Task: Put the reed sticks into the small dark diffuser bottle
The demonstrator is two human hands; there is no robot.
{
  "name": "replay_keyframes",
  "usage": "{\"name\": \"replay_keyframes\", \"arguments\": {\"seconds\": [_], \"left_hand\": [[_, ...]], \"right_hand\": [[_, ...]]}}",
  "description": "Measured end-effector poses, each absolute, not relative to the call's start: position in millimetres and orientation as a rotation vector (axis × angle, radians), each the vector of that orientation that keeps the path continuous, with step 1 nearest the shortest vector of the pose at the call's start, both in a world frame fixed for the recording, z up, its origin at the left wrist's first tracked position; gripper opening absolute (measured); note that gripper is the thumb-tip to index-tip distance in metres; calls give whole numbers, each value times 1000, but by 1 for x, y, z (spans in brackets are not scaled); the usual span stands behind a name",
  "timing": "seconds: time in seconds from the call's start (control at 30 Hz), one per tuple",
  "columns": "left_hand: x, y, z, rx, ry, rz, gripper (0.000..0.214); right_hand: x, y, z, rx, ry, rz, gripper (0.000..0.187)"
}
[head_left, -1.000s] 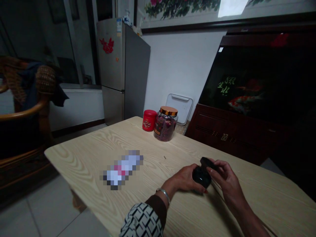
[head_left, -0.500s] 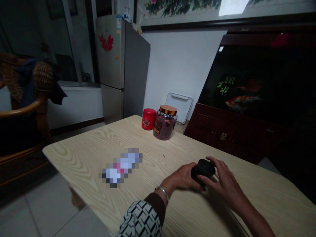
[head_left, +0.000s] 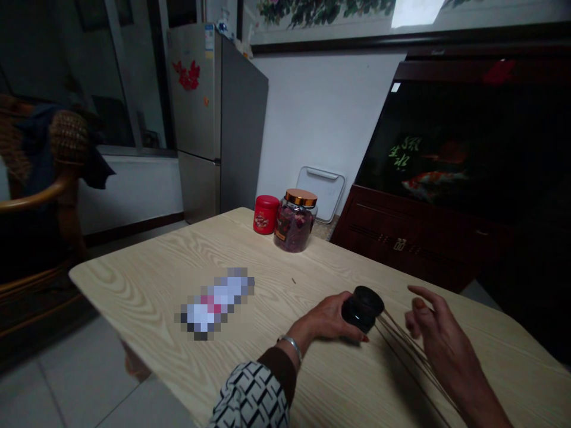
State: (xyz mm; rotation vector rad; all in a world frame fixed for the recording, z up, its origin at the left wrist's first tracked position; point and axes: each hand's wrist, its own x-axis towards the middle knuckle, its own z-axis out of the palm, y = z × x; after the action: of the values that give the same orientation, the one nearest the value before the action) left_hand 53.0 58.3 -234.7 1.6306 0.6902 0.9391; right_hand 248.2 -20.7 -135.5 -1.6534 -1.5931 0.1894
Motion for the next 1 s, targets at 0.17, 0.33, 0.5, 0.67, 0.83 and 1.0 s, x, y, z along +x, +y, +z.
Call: {"name": "replay_keyframes", "arguments": {"seconds": [0.17, 0.33, 0.5, 0.67, 0.83, 1.0], "left_hand": [[54, 60, -237, 1614, 681, 961, 83], [53, 59, -236, 1599, 686, 919, 80], [52, 57, -233, 1581, 673, 927, 79], [50, 54, -229, 1621, 683, 939, 76], [50, 54, -227, 1623, 690, 940, 76], [50, 53, -226, 1619, 694, 942, 75]], "right_hand": [[234, -13, -133, -1498, -1663, 521, 77], [249, -16, -132, -1686, -1512, 283, 65], [244, -5, -143, -1435, -1739, 410, 68], [228, 7, -158, -1336, -1877, 562, 59], [223, 5, -169, -1374, -1827, 356, 50], [220, 3, -176, -1421, -1817, 235, 49]]}}
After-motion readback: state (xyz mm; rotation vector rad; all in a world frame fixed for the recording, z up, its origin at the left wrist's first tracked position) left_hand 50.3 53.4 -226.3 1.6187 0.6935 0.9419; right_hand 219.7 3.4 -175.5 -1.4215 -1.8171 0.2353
